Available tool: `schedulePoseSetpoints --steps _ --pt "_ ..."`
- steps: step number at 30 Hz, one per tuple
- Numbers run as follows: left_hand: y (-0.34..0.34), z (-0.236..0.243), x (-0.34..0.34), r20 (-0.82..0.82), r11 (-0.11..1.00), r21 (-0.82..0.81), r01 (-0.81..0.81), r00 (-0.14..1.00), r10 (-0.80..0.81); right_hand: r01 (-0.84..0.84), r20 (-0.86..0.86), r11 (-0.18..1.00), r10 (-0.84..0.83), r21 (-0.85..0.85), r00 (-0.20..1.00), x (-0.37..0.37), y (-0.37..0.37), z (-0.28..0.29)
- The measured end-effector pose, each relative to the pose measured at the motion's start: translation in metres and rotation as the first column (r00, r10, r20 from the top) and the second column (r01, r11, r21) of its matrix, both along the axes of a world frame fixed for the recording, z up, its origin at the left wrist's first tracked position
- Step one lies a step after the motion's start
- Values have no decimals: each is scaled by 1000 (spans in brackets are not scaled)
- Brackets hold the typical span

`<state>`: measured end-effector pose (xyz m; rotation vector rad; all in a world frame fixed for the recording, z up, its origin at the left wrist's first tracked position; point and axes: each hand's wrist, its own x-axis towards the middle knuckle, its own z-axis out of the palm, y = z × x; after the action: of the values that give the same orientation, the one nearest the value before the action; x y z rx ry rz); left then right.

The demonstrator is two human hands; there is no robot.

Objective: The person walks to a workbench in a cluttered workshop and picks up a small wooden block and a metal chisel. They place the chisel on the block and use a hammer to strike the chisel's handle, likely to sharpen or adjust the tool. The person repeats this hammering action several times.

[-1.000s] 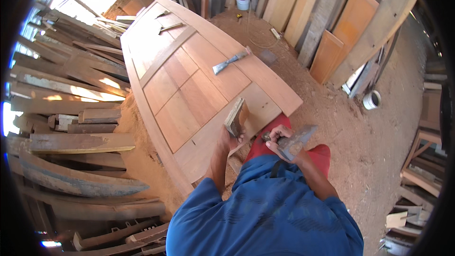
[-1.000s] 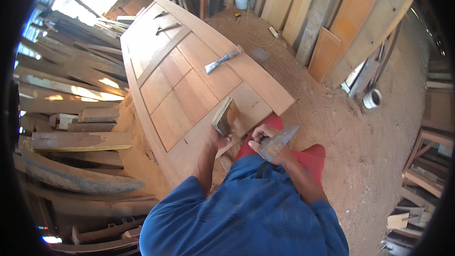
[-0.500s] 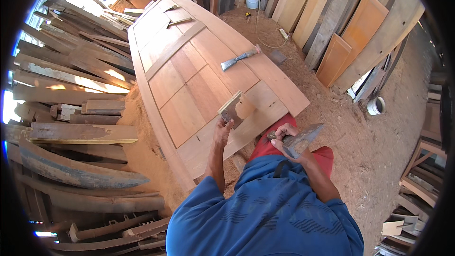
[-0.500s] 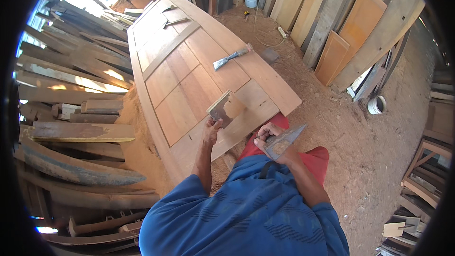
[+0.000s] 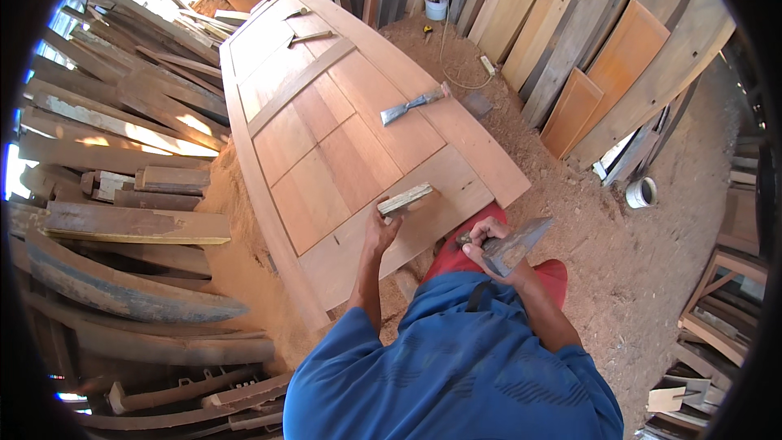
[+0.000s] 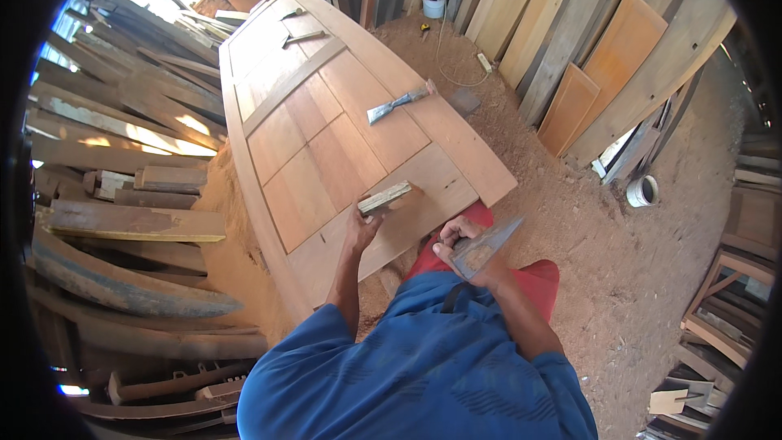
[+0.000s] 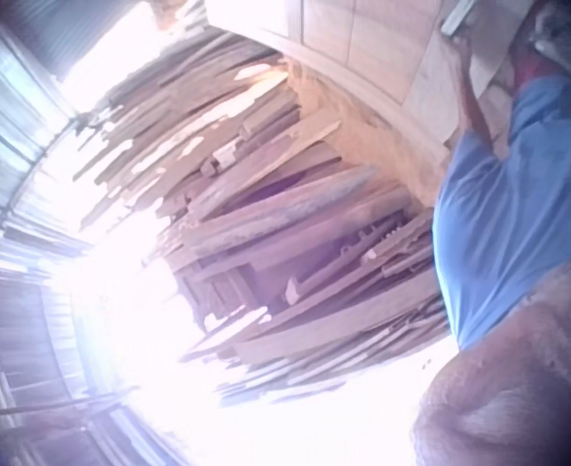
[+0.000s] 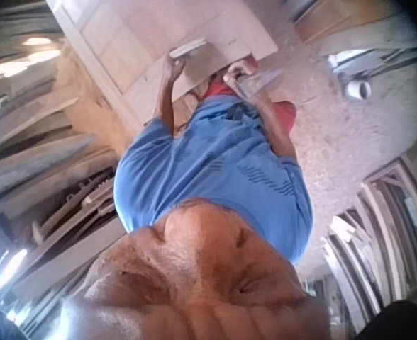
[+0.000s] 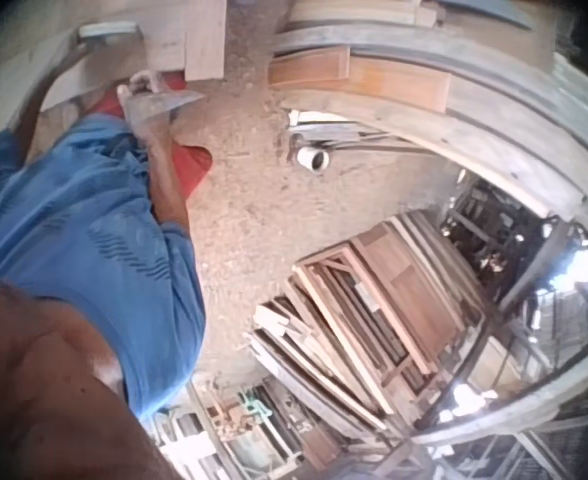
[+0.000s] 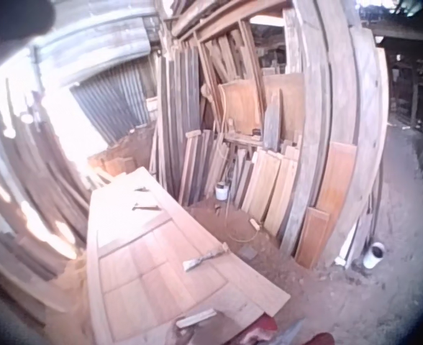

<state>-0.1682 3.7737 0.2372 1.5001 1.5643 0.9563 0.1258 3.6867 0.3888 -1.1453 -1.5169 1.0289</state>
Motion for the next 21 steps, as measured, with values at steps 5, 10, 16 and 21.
schedulePoseSetpoints --steps 5,10,16,21 --pt "6 0 -14 79 997 -20 79 994 -77 5 -29 1000 -5 -4 1000 -1 2 -5" --pt "16 1 -22 239 999 8 40 970 -41 1 8 1000 0 -12 1000 1 0 -6" --pt "58 22 -13 123 989 118 -88 990 73 -9 22 1000 9 -2 1000 0 2 -3" --pt "130 71 46 -376 960 158 232 913 -159 -18 62 1000 18 1 998 -3 3 -3"
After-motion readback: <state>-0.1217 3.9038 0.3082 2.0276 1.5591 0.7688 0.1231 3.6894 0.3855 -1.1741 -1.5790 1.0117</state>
